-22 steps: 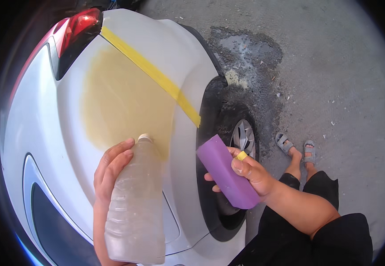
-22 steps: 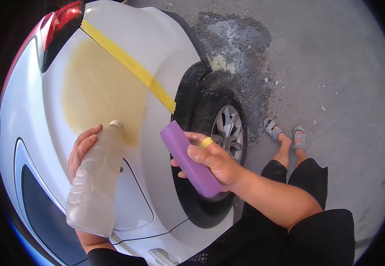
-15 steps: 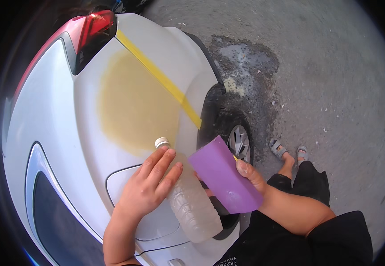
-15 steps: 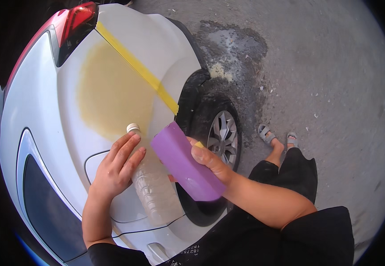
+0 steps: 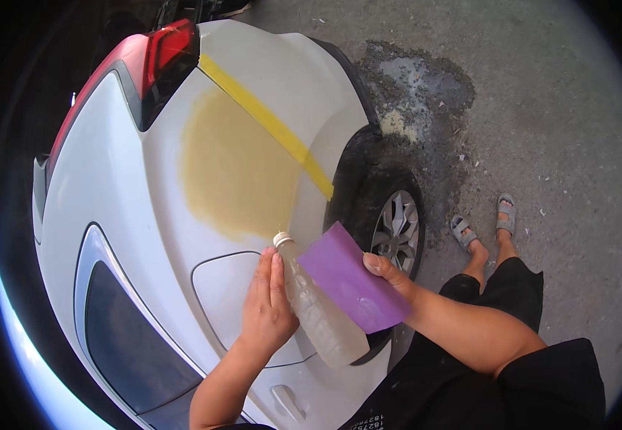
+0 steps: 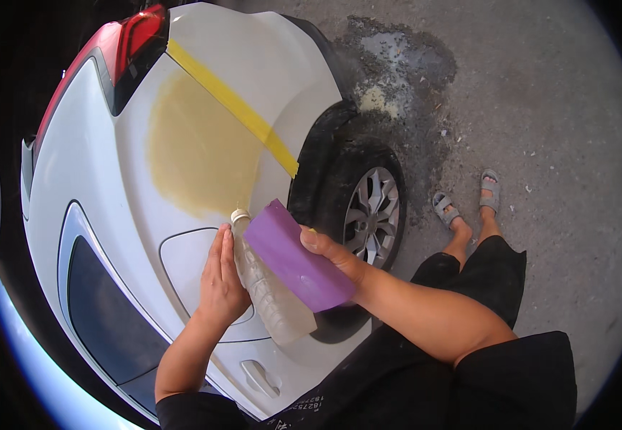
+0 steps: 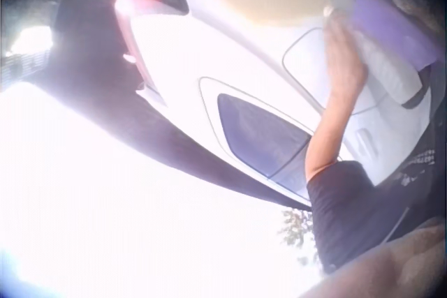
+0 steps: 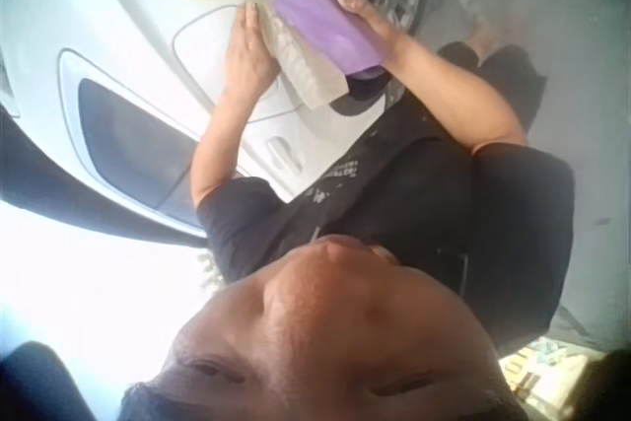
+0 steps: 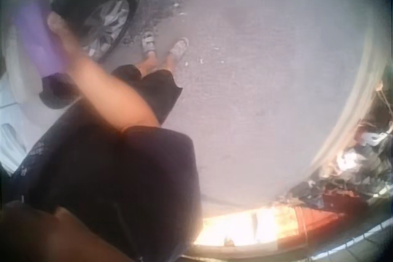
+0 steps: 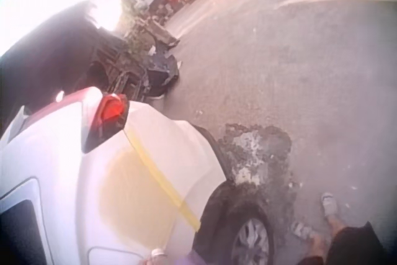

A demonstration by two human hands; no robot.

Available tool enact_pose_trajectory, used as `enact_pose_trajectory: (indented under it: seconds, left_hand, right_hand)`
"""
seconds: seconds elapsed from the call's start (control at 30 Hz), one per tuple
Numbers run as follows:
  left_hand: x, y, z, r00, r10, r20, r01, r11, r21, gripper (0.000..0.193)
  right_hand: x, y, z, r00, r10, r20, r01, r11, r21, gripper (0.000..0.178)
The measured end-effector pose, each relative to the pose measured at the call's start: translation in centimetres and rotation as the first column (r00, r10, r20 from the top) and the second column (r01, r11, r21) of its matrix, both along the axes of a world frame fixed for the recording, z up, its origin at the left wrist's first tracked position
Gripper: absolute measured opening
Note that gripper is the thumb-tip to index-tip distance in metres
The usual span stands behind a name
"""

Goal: The person sands a taped-off section of a white car's rear quarter panel using a sanding block while continuously pouring liquid from a plastic bottle. The person occasionally pauses to wipe the surface with a hand.

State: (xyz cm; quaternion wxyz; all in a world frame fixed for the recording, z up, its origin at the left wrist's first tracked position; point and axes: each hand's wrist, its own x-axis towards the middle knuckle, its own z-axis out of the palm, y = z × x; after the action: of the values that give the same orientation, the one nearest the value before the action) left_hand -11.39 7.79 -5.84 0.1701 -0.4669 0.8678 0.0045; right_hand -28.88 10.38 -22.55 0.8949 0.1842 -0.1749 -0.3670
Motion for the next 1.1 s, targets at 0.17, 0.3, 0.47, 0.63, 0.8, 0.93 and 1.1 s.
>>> enact_pose_trajectory:
  seconds: [0.17, 0.3, 0.47, 0.63, 0.8, 0.93, 1.1]
  left_hand:
    - [0.4, -1.2, 0.4, 0.965, 0.093, 0.243, -0.102, 0.994, 0.024, 0.080]
    - [2.1, -2.5, -0.8, 0.855, 0.030, 0.517, -0.026, 1.000, -0.014, 0.078]
    - [2.0, -6.6, -4.6, 0.781, -0.084, 0.619, 0.090, 0.996, 0.021, 0.070]
    - [0.0, -12.2, -9.1, 0.674, -0.195, 0.713, 0.213, 0.975, 0.066, 0.072]
    - [-0.4, -11.3, -10.2, 0.610, -0.227, 0.759, 0.199, 0.971, 0.130, 0.076]
    - [1.3, -5.3, -8.5, 0.591, -0.254, 0.765, 0.173, 0.967, 0.188, 0.073]
    - [2.9, 0.9, -6.6, 0.414, -0.280, 0.866, 0.163, 0.959, 0.232, 0.078]
  right_hand:
    - [-0.5, -1.3, -1.9, 1.000, -0.002, -0.024, 0.002, 1.000, -0.022, 0.067]
    - [-0.6, -1.8, -2.1, 0.997, 0.030, -0.073, -0.034, 0.998, -0.051, 0.068]
    - [-1.3, -1.0, -3.4, 0.981, 0.055, -0.187, -0.077, 0.991, -0.113, 0.075]
    - [-3.3, -0.5, -3.4, 0.952, 0.085, -0.294, -0.127, 0.984, -0.124, 0.086]
    - [-3.4, 0.6, -3.9, 0.941, 0.097, -0.325, -0.153, 0.976, -0.152, 0.093]
    - [-3.7, 1.7, -4.2, 0.932, 0.127, -0.338, -0.190, 0.969, -0.158, 0.092]
    - [-3.8, 2.0, -3.6, 0.909, 0.132, -0.396, -0.214, 0.962, -0.169, 0.090]
